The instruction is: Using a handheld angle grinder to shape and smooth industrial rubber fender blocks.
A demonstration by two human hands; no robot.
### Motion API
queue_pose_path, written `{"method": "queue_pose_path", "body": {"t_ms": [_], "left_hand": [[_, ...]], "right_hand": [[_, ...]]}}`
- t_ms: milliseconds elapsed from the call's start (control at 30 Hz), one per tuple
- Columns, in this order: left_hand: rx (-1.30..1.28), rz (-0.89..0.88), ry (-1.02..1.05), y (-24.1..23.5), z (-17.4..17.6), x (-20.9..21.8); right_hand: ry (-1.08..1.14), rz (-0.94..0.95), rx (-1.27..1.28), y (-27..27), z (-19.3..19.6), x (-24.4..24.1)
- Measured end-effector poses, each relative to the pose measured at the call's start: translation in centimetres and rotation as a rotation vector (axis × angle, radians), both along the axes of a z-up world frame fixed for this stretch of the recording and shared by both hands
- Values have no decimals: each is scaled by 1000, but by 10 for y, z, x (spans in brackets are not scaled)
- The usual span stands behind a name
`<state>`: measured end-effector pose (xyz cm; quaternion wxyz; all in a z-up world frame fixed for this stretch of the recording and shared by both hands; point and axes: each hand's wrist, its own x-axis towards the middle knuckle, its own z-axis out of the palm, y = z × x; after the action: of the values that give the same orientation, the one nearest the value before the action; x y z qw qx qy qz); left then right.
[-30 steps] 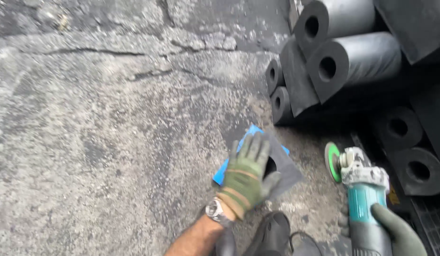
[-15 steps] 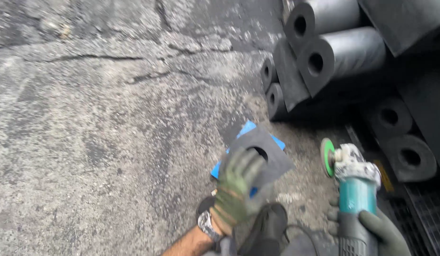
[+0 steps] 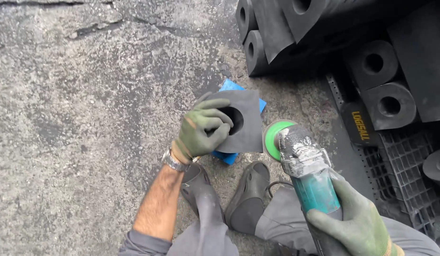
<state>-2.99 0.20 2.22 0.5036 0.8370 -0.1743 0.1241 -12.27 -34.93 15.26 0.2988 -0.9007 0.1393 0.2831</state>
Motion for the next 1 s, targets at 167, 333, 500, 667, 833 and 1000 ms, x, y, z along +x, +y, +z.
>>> {"method": "queue_pose_path", "body": {"t_ms": [167, 333, 500, 667, 833, 1000], "left_hand": [[-339, 121, 36, -13, -5, -3], [-792, 246, 259, -26, -22, -16], [-933, 194, 314, -23, -29, -17], [-918, 187, 312, -24, -27, -16], [-774, 233, 266, -19, -36, -17], [-848, 211, 256, -26, -34, -18]], "right_hand": [[-126, 142, 74, -12, -18, -8], [-33, 136, 23, 11, -13, 4], [-61, 189, 122, 48, 1, 42], [-113, 146, 71, 68, 8, 54], [-114, 310, 108, 50, -10, 35], [-160, 197, 3, 58, 6, 34]]}}
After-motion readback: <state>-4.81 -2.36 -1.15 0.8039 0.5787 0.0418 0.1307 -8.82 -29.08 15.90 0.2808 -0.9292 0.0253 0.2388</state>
